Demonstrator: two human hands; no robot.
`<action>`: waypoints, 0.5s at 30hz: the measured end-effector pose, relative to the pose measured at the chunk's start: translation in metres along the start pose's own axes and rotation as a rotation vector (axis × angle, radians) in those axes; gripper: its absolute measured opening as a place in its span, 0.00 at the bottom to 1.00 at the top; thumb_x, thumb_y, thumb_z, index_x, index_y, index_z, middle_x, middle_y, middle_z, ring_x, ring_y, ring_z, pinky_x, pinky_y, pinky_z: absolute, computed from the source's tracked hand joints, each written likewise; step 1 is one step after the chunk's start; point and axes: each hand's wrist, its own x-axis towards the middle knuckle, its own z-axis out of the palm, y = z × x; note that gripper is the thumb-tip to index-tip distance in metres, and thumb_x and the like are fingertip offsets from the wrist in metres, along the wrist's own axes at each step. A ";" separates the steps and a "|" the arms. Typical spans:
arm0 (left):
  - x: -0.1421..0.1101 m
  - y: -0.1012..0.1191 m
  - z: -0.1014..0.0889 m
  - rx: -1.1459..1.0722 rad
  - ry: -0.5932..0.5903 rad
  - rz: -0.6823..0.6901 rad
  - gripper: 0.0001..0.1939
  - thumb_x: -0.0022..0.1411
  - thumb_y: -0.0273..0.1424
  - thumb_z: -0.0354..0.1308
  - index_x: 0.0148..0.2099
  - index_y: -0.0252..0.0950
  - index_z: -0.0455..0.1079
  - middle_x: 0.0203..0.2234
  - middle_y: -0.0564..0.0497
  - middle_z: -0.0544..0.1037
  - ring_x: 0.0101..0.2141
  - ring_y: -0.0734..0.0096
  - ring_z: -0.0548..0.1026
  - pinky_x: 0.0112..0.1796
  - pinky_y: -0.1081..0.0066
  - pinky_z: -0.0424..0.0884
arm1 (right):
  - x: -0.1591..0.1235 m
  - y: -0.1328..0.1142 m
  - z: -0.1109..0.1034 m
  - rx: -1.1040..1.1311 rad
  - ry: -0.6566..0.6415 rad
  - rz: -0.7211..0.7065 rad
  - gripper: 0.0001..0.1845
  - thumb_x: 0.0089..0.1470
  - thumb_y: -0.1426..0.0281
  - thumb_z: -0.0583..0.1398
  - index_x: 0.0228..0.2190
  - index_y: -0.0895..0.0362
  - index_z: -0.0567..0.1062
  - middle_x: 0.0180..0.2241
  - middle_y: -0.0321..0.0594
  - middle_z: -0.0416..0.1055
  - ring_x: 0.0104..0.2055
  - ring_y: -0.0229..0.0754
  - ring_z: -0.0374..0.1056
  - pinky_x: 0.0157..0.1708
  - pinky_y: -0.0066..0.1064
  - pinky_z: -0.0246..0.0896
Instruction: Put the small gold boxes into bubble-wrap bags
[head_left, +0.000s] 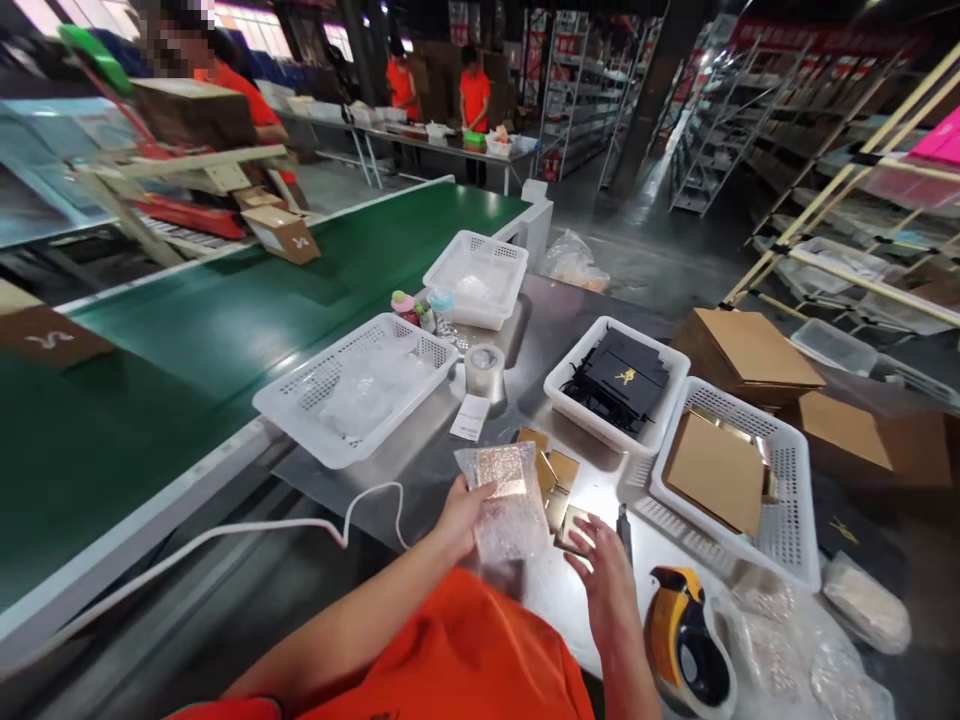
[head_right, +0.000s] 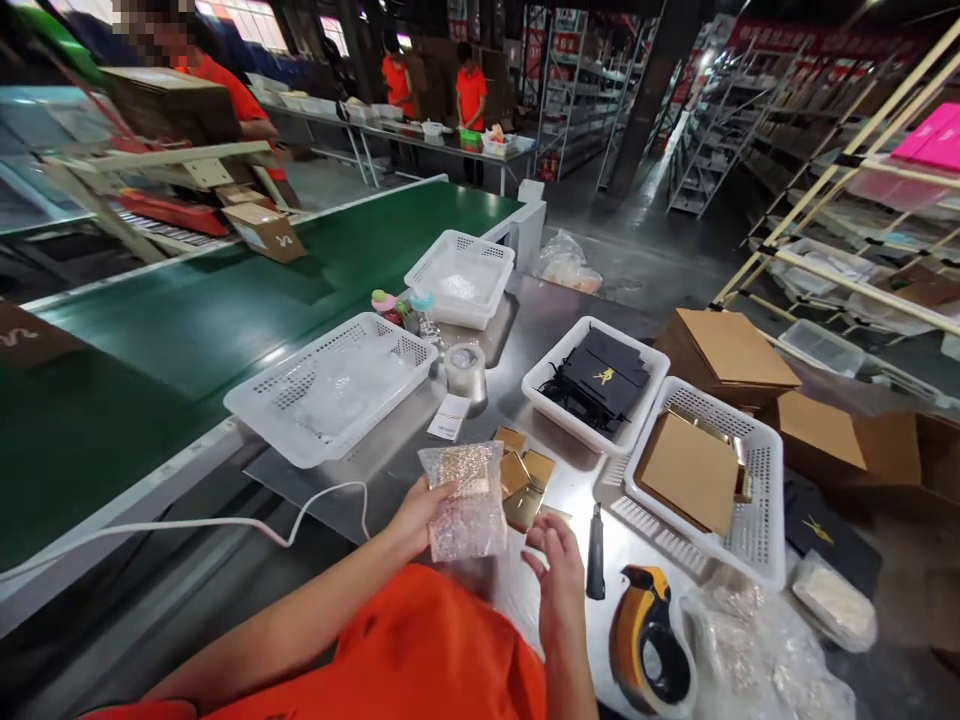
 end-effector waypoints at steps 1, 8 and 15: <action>-0.003 -0.001 0.002 0.007 -0.013 0.012 0.22 0.47 0.19 0.66 0.42 0.37 0.62 0.28 0.53 0.77 0.23 0.71 0.75 0.27 0.72 0.71 | 0.011 0.000 0.006 0.058 0.059 0.043 0.27 0.37 0.50 0.70 0.37 0.52 0.78 0.39 0.40 0.78 0.39 0.44 0.74 0.34 0.33 0.69; -0.007 -0.033 0.002 0.150 -0.160 0.201 0.21 0.41 0.28 0.72 0.37 0.35 0.67 0.31 0.50 0.77 0.33 0.65 0.75 0.37 0.70 0.70 | 0.028 0.034 0.069 0.066 -0.314 0.353 0.31 0.28 0.60 0.75 0.38 0.57 0.78 0.34 0.46 0.80 0.40 0.56 0.76 0.38 0.42 0.71; 0.040 0.056 -0.018 0.890 0.090 0.525 0.13 0.44 0.31 0.72 0.23 0.36 0.69 0.21 0.51 0.73 0.34 0.58 0.74 0.40 0.66 0.68 | 0.057 0.058 0.037 -0.026 -0.087 0.164 0.28 0.33 0.62 0.73 0.40 0.52 0.76 0.31 0.38 0.79 0.31 0.49 0.76 0.29 0.37 0.72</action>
